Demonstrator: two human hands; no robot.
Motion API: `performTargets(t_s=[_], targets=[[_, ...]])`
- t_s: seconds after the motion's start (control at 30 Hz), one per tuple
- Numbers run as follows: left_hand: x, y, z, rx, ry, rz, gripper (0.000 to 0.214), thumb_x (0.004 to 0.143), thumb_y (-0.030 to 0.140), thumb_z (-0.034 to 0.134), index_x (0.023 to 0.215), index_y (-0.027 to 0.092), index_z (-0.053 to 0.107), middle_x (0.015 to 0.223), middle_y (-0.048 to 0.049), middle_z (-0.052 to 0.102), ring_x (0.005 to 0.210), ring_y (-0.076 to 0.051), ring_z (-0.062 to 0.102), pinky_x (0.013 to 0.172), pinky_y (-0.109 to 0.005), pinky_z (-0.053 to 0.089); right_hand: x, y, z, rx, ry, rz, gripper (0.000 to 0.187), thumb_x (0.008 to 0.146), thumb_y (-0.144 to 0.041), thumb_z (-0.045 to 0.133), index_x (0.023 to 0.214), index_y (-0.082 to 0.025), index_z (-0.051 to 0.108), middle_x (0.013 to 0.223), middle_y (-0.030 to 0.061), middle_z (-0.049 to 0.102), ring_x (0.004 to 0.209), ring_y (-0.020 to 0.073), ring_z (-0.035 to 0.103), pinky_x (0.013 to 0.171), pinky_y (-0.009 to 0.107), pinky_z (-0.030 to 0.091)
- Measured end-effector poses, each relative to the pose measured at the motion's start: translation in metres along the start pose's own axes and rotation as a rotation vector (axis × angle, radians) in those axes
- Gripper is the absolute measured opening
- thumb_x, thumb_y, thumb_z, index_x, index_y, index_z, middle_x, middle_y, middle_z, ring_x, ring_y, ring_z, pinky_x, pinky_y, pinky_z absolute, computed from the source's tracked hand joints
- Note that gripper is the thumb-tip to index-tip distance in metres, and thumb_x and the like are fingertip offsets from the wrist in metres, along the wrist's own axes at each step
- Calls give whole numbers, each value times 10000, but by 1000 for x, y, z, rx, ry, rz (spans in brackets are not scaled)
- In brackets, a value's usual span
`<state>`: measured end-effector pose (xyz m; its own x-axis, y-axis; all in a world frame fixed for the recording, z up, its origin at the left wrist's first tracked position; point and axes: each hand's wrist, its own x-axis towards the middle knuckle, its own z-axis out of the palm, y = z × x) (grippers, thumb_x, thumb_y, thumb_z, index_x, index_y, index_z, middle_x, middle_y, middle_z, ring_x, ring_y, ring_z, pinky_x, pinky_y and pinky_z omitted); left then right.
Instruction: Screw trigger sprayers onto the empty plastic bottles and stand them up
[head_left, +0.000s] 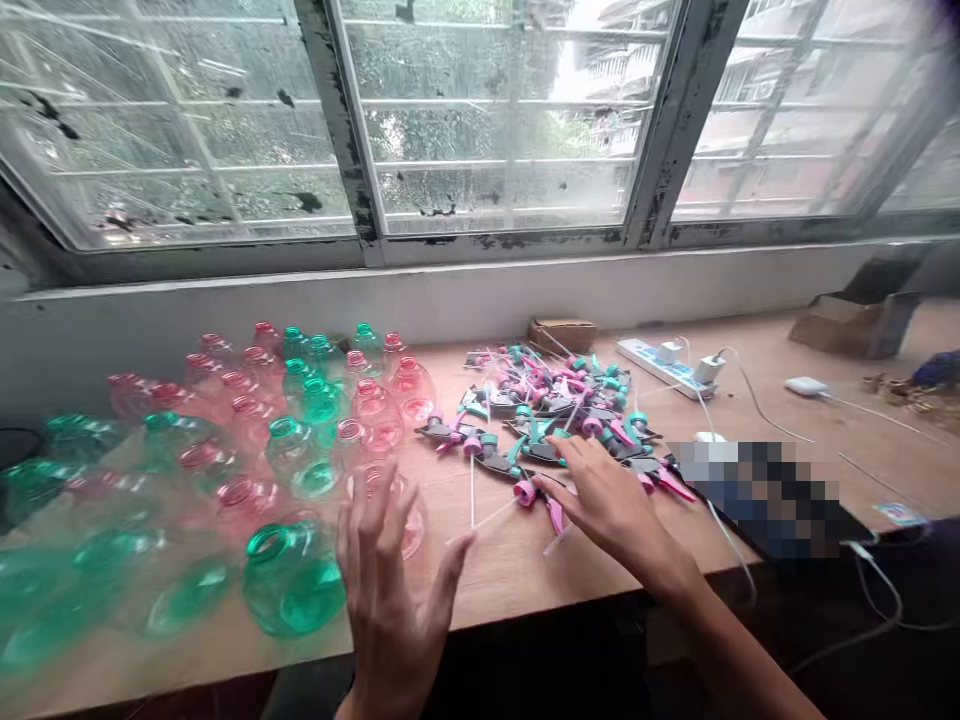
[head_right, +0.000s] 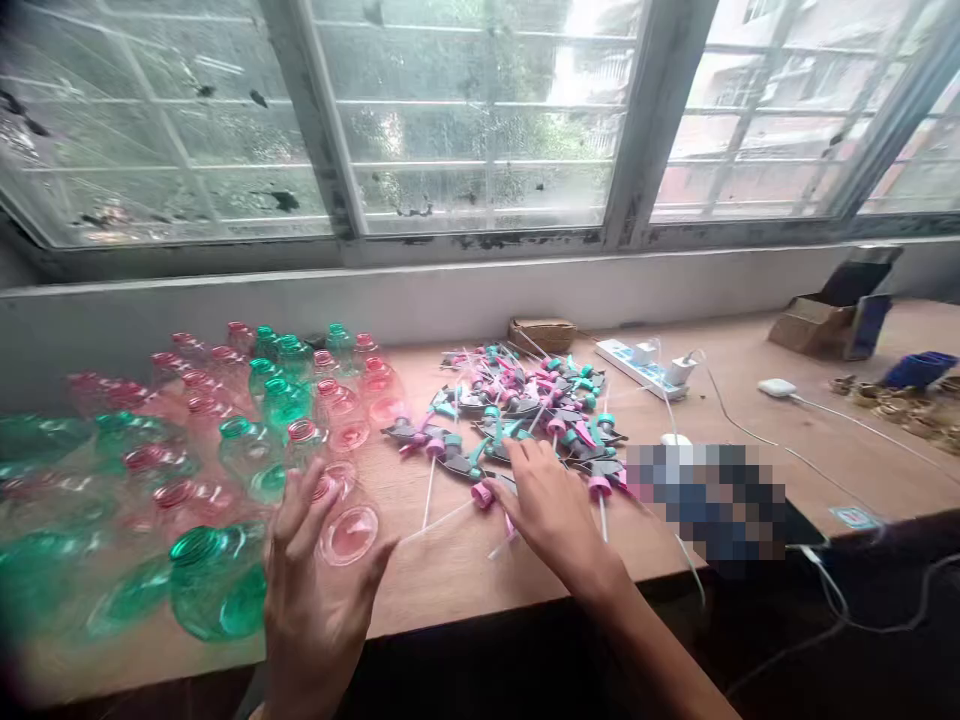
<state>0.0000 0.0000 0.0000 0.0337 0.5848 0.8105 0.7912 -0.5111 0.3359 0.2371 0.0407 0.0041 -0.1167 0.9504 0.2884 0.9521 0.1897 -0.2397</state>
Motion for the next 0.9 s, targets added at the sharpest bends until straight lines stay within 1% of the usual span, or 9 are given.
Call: performTargets(t_s=[0.13, 0.3, 0.37, 0.43, 0.53, 0.6, 0.7, 0.77, 0.9], targets=[[-1, -17, 21, 36, 54, -62, 807, 885, 279, 693, 1537, 230, 222, 1575, -168, 296, 1471, -365, 249, 1174, -573, 259, 7, -3, 17, -9, -187, -33, 361, 877, -366, 713, 1168, -164, 646, 1083, 120, 712, 1039, 332, 624, 808, 382, 493], [-17, -24, 31, -13, 14, -246, 878, 883, 306, 681, 1564, 221, 134, 1579, -178, 275, 1446, -366, 287, 1162, -555, 290, 15, 3, 31, -24, -139, 8, 218, 846, -296, 730, 1025, -182, 681, 973, 112, 699, 952, 336, 625, 789, 407, 477], [-23, -22, 33, -26, -16, -331, 848, 884, 350, 670, 1558, 219, 173, 1551, -173, 335, 1423, -370, 318, 1152, -563, 298, 18, 5, 27, 42, -42, 15, 204, 851, -268, 709, 1037, -196, 669, 964, 104, 683, 931, 327, 614, 783, 410, 476], [-26, -20, 34, -45, -22, -344, 838, 875, 381, 675, 1550, 236, 201, 1543, -157, 355, 1419, -369, 327, 1158, -571, 279, 19, 4, 18, 179, 153, 51, 228, 861, -263, 688, 1075, -205, 636, 990, 98, 659, 928, 310, 599, 784, 404, 477], [-28, -20, 36, -151, -34, -363, 910, 842, 395, 711, 1553, 260, 159, 1592, -139, 263, 1458, -355, 275, 1185, -557, 241, 11, -3, 2, 496, 522, 142, 240, 887, -318, 657, 1087, -222, 567, 998, 75, 622, 882, 263, 584, 773, 378, 480], [-29, -22, 36, -264, -53, -443, 965, 818, 396, 740, 1553, 267, 129, 1600, -139, 253, 1468, -342, 270, 1191, -546, 241, -2, -10, -3, 782, 597, 188, 272, 888, -371, 657, 1081, -240, 518, 904, 25, 613, 752, 212, 577, 694, 332, 485], [-31, -26, 34, -371, -119, -557, 926, 801, 415, 758, 1527, 264, 201, 1531, -147, 394, 1427, -337, 365, 1167, -555, 298, -24, -16, 2, 1171, 299, 221, 340, 871, -413, 673, 1088, -253, 466, 658, -75, 535, 544, 155, 513, 514, 251, 436], [-32, -26, 31, -330, -155, -494, 817, 821, 413, 738, 1496, 273, 299, 1495, -126, 440, 1410, -332, 390, 1167, -552, 304, -35, -12, 9, 1245, 122, 242, 333, 872, -424, 666, 1070, -242, 470, 607, -94, 493, 509, 143, 496, 478, 237, 420], [-35, -22, 29, -180, -130, -186, 673, 908, 331, 643, 1499, 334, 321, 1537, -75, 372, 1439, -311, 336, 1188, -538, 274, -44, 6, 15, 1123, 129, 232, 481, 812, -426, 738, 1184, -225, 510, 839, -7, 622, 752, 207, 621, 699, 336, 534]])
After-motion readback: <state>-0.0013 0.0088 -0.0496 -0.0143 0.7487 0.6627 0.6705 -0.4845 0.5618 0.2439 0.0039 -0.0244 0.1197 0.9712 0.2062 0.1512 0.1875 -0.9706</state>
